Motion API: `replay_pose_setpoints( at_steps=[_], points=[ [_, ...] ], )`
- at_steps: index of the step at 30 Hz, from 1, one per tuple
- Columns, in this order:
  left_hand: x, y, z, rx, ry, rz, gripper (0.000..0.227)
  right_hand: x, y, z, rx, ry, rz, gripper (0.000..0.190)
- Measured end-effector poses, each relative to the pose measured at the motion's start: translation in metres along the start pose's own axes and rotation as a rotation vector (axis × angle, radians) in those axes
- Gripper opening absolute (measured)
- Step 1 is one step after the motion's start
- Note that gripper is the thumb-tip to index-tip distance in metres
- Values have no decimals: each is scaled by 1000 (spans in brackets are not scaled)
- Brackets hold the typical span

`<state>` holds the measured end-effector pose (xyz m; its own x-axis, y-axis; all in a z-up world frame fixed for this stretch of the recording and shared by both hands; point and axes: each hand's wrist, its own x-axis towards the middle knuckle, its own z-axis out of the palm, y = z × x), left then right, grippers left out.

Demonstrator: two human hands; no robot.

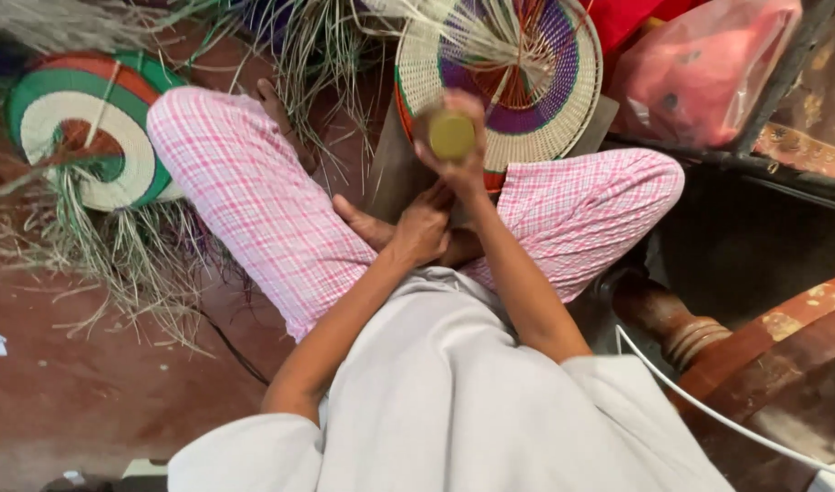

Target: Adding and weaving decorative strands into a circular frame and smoothing them with a small cylindrical tool.

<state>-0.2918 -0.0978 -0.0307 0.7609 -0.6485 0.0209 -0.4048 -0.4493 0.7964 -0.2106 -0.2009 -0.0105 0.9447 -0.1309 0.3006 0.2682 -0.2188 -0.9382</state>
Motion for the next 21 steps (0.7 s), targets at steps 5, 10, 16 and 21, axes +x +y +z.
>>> replay_pose_setpoints(
  at_steps=[5, 10, 16, 21],
  points=[
    [-5, -6, 9, 50, -22, 45, 60, 49, 28, 24, 46, 34, -1, 59],
    [-13, 12, 35, -123, -101, -20, 40, -18, -15, -11, 24, -85, 55, 55],
    [-17, 9, 47, 28, -258, -40, 46, -28, 1, -9, 29, 10, 76, 60],
    [-7, 29, 14, 109, -213, -36, 58, 16, 21, 12, 47, 54, -13, 60]
  ],
)
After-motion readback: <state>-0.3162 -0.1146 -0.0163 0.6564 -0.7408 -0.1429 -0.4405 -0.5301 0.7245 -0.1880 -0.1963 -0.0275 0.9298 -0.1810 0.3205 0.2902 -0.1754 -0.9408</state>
